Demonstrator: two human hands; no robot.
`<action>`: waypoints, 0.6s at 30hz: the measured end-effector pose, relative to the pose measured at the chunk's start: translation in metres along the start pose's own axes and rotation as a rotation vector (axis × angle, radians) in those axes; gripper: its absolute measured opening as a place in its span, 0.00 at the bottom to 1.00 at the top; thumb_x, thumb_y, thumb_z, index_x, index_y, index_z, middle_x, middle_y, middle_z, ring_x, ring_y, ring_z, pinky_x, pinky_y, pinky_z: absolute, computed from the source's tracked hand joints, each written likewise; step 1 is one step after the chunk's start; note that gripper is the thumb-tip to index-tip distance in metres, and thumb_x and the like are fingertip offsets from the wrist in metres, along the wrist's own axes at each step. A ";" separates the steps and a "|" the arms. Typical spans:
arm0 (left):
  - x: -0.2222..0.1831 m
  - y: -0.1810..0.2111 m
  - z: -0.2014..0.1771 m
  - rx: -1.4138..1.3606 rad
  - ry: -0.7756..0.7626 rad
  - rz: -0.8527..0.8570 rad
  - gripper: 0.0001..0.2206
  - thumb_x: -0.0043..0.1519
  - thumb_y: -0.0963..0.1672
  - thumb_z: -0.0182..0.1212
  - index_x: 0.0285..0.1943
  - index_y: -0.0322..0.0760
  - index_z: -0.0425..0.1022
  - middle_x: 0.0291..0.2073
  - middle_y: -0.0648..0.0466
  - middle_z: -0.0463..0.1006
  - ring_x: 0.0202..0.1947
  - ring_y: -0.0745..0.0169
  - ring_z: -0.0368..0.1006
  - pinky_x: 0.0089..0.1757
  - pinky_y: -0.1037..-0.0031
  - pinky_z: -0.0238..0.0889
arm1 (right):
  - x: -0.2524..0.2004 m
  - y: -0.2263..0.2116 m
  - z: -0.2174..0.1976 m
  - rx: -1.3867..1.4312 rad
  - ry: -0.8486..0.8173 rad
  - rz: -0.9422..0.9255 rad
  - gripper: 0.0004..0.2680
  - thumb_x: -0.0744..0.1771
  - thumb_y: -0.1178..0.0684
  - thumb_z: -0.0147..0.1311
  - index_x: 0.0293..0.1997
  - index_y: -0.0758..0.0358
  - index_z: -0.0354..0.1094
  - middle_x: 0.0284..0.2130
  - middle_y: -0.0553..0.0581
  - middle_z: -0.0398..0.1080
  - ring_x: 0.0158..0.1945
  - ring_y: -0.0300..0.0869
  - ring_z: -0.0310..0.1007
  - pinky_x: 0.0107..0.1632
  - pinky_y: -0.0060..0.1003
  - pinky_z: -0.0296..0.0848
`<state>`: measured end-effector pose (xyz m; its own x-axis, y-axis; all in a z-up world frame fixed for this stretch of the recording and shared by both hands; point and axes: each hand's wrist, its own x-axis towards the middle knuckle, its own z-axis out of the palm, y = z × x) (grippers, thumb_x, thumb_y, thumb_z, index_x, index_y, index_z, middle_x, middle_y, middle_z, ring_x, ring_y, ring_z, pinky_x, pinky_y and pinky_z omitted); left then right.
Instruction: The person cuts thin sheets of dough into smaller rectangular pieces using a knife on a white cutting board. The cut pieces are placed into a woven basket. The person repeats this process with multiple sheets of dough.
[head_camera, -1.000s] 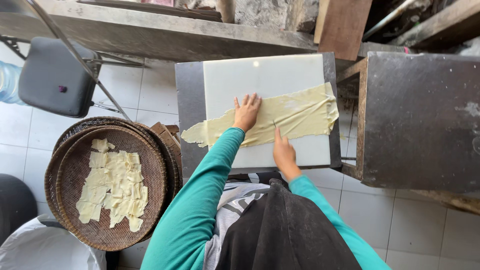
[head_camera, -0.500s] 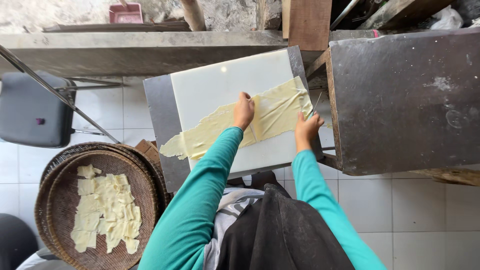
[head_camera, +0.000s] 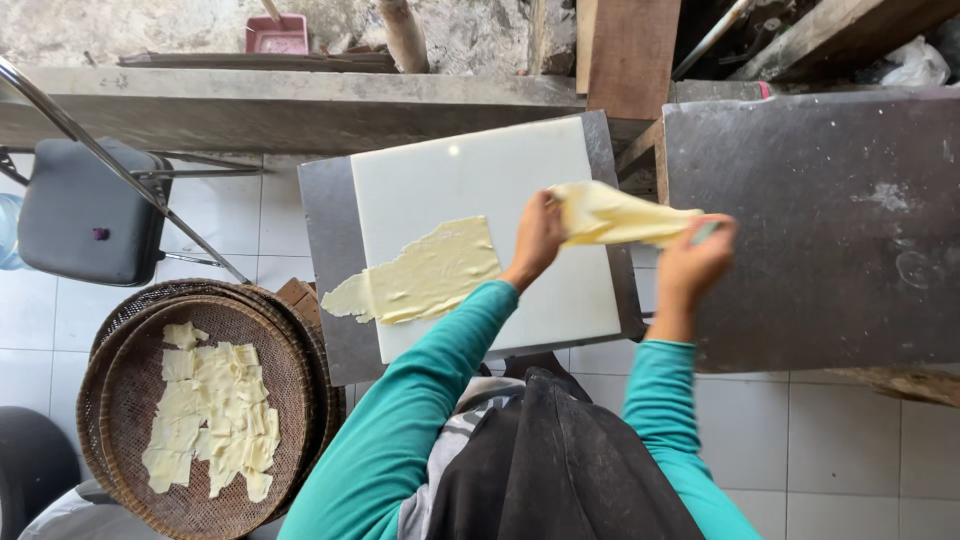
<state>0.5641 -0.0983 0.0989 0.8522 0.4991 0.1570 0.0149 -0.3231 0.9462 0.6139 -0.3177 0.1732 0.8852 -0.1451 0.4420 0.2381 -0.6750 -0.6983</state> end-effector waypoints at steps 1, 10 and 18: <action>0.004 0.023 0.014 -0.066 -0.029 -0.002 0.10 0.68 0.41 0.53 0.57 0.31 0.67 0.48 0.37 0.76 0.48 0.39 0.75 0.48 0.58 0.69 | 0.018 0.001 -0.026 -0.019 0.101 -0.051 0.04 0.72 0.61 0.55 0.44 0.69 0.64 0.36 0.67 0.73 0.42 0.56 0.78 0.46 0.49 0.75; -0.024 0.057 0.025 -0.090 -0.236 0.084 0.21 0.61 0.38 0.62 0.64 0.34 0.65 0.58 0.36 0.67 0.55 0.42 0.68 0.55 0.57 0.65 | 0.033 0.007 -0.068 0.034 -0.002 -0.128 0.00 0.72 0.65 0.49 0.46 0.71 0.64 0.42 0.63 0.69 0.51 0.52 0.75 0.59 0.47 0.73; -0.117 -0.137 -0.266 0.791 0.636 -0.524 0.30 0.57 0.41 0.65 0.69 0.34 0.60 0.62 0.42 0.63 0.65 0.39 0.59 0.59 0.50 0.56 | -0.182 -0.050 0.168 -0.152 -0.849 0.147 0.21 0.62 0.43 0.68 0.50 0.69 0.67 0.50 0.67 0.67 0.48 0.61 0.72 0.47 0.53 0.73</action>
